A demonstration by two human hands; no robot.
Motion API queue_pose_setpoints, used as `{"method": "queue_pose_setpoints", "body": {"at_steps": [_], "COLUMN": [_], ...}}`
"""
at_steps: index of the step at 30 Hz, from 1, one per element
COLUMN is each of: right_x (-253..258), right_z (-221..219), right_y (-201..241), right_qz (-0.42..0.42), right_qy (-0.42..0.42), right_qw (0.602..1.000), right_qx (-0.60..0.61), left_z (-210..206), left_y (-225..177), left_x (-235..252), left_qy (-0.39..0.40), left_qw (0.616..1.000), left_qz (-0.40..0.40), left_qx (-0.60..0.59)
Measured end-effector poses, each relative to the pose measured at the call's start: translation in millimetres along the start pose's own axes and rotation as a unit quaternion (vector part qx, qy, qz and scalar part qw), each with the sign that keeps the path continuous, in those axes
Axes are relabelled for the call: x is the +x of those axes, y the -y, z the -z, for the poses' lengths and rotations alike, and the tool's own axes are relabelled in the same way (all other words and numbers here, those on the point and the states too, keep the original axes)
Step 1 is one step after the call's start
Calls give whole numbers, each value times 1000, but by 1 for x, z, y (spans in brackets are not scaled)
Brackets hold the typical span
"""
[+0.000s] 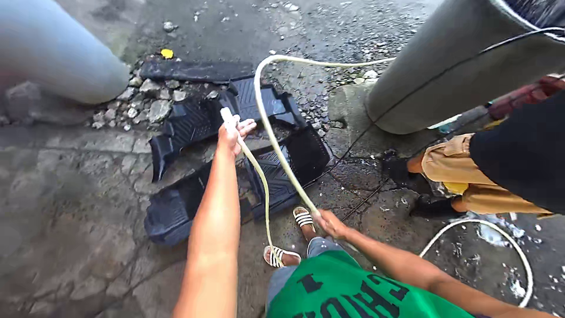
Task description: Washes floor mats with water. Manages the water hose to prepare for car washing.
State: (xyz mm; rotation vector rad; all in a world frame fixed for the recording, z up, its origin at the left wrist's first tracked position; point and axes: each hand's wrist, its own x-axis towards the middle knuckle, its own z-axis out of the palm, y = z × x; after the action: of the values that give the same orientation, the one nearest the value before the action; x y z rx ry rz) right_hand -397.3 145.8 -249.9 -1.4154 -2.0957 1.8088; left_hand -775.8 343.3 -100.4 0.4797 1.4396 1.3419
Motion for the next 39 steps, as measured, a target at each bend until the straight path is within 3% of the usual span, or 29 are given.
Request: {"method": "queue_pose_setpoints", "body": {"at_steps": [4,8,10,12,13,16,19,21,23,25,27,31,35,39], "right_x": [66,140,171,196,205,186,85,44,30,40,58,109,173,211], "right_z": [38,30,4,-34,-51,-103,-185,-240,-273,-276,-273,-267,-248,-251], "right_y": [159,283,339,377,388,393,310,219,145,128,158,230,320,410], "right_qz": [33,45,25,4,5,107,211,190,131,102,107,84,90,162], "right_qy": [16,-2,12,28,26,27,60,119,121,99,82,35,40,67], "right_qw": [989,945,926,942,956,970,967,972,983,985,986,994,991,981], "right_qx": [144,323,377,335,293,219,130,68,-32,-102,-95,57,88,88], "left_z": [58,91,95,105,114,173,235,261,276,290,319,391,490,586], "left_y": [65,140,138,110,92,51,10,-20,-38,-42,-34,21,65,79], "left_x": [-98,-191,-223,-242,-246,-235,-216,-205,-198,-192,-184,-202,-246,-315], "left_qy": [64,139,163,158,120,-24,-103,-116,-111,-81,-86,-112,-221,-333], "left_qw": [996,990,985,983,985,982,966,961,962,972,983,992,942,900], "left_qz": [-9,24,30,17,11,-38,-61,-47,-33,-50,-68,-35,35,102], "left_qx": [57,-5,-51,-97,-124,-185,-231,-248,-249,-217,-149,48,251,261]}}
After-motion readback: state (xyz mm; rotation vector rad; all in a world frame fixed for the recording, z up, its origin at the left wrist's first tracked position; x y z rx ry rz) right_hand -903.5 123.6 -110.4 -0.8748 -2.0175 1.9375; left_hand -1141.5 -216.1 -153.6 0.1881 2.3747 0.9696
